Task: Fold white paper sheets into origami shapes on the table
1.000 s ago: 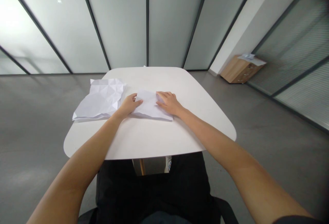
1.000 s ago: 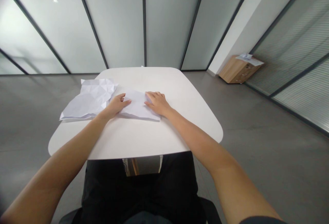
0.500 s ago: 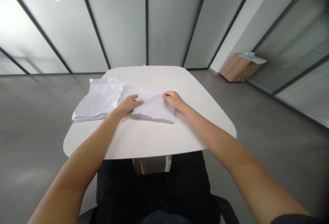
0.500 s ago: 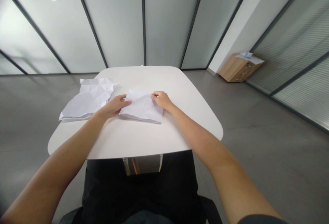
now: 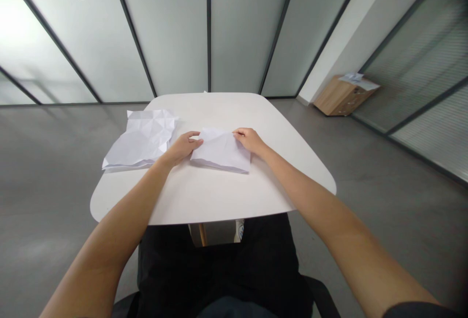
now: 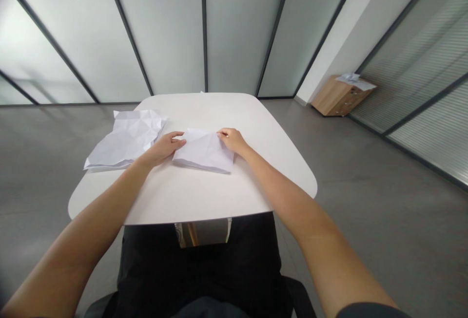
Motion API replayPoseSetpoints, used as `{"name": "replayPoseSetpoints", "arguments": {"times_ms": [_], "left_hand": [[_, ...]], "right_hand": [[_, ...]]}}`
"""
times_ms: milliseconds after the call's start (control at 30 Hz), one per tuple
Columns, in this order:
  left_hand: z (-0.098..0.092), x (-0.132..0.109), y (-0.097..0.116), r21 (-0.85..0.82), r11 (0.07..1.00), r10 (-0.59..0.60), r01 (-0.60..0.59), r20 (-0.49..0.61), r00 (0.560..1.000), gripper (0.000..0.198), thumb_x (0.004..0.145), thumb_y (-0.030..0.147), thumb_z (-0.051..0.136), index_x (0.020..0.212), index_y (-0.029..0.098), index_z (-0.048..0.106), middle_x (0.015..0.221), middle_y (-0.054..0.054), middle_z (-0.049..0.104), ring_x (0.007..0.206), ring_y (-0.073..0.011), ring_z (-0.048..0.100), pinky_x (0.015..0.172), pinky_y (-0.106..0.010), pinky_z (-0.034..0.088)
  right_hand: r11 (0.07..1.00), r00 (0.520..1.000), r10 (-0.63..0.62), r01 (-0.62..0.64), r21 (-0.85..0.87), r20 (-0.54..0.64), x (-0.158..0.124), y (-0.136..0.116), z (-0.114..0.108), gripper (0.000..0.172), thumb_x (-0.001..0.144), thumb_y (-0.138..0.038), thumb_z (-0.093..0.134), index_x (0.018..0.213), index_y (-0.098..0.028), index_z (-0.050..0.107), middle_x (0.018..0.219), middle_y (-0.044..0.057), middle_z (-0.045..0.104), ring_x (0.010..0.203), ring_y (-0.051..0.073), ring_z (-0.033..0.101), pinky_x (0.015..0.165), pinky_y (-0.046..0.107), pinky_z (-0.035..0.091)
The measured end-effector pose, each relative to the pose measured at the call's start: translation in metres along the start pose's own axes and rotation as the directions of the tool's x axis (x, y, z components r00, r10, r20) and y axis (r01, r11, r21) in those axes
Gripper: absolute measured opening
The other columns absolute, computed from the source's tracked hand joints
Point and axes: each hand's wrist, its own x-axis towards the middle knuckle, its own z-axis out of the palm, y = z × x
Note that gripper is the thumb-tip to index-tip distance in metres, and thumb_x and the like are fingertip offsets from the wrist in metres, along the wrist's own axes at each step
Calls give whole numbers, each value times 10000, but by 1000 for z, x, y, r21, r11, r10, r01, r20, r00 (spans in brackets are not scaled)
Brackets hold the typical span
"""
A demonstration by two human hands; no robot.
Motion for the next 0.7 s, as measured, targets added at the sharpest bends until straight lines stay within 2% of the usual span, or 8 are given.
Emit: {"name": "replayPoseSetpoints", "arguments": {"times_ms": [133, 233, 300, 367, 467, 533, 600, 700], "left_hand": [[1, -5, 6, -17, 1000, 5, -5, 33, 999, 685, 806, 419, 847, 1390, 173, 587, 1018, -93, 747, 859, -188, 717, 725, -270, 548], [2, -9, 10, 32, 999, -5, 2, 85, 996, 703, 802, 390, 850, 1421, 206, 572, 1071, -95, 729, 827, -168, 705, 662, -238, 514], [1, -10, 10, 72, 997, -19, 12, 107, 994, 727, 804, 379, 840, 1450, 215, 549, 1143, -113, 717, 865, -180, 709, 680, -249, 521], [-1, -7, 7, 151, 989, -19, 9, 64, 998, 762, 796, 376, 835, 1473, 206, 529, 1241, -143, 690, 960, -210, 712, 759, -281, 545], [-2, -2, -1, 378, 926, 43, -12, -71, 997, 812, 748, 387, 854, 1471, 190, 541, 1292, -163, 663, 1040, -250, 700, 851, -330, 549], [-2, 1, -5, 493, 870, 93, -27, -110, 990, 807, 732, 404, 853, 1456, 198, 563, 1257, -152, 676, 1028, -265, 700, 853, -349, 546], [1, 3, -7, 527, 849, 126, -34, -140, 982, 763, 729, 407, 845, 1420, 202, 594, 1200, -136, 697, 1005, -266, 700, 833, -348, 543], [8, 2, -4, 396, 917, 120, -43, -171, 978, 666, 746, 381, 818, 1355, 186, 630, 1113, -116, 724, 918, -240, 706, 763, -324, 537]], "right_hand": [[1000, 1000, 3, -3, -12, -18, -2, -1, 0, 209, 955, -231, 612, 1029, -211, 807, 1106, 53, 810, 1031, 223, 730, 974, 353, 522], [999, 1000, -7, 7, -31, -11, -4, -4, -1, 228, 962, -229, 591, 1044, -210, 803, 1118, 56, 805, 1041, 227, 722, 977, 361, 518], [997, 999, -38, 38, -68, 4, -6, -7, -3, 256, 949, -207, 589, 1105, -212, 793, 1144, 59, 797, 1057, 233, 711, 990, 375, 512], [977, 992, -120, 113, -179, -29, -8, -12, -5, 325, 913, -194, 630, 1208, -208, 766, 1229, 87, 767, 1145, 272, 671, 1042, 429, 482], [910, 960, -275, 241, -337, -57, -13, -23, -5, 408, 882, -187, 670, 1285, -193, 734, 1287, 126, 731, 1218, 313, 615, 1085, 470, 437], [901, 953, -302, 293, -321, 24, -18, -33, -1, 359, 904, -184, 638, 1245, -191, 749, 1201, 106, 759, 1075, 264, 670, 1011, 401, 479], [905, 949, -285, 312, -289, 132, -23, -42, 5, 302, 933, -209, 612, 1191, -202, 768, 1125, 77, 781, 927, 218, 700, 922, 346, 505], [911, 946, -238, 296, -286, 222, -29, -50, 15, 281, 980, -309, 594, 1167, -215, 782, 1087, 77, 796, 923, 227, 717, 894, 342, 504]]}}
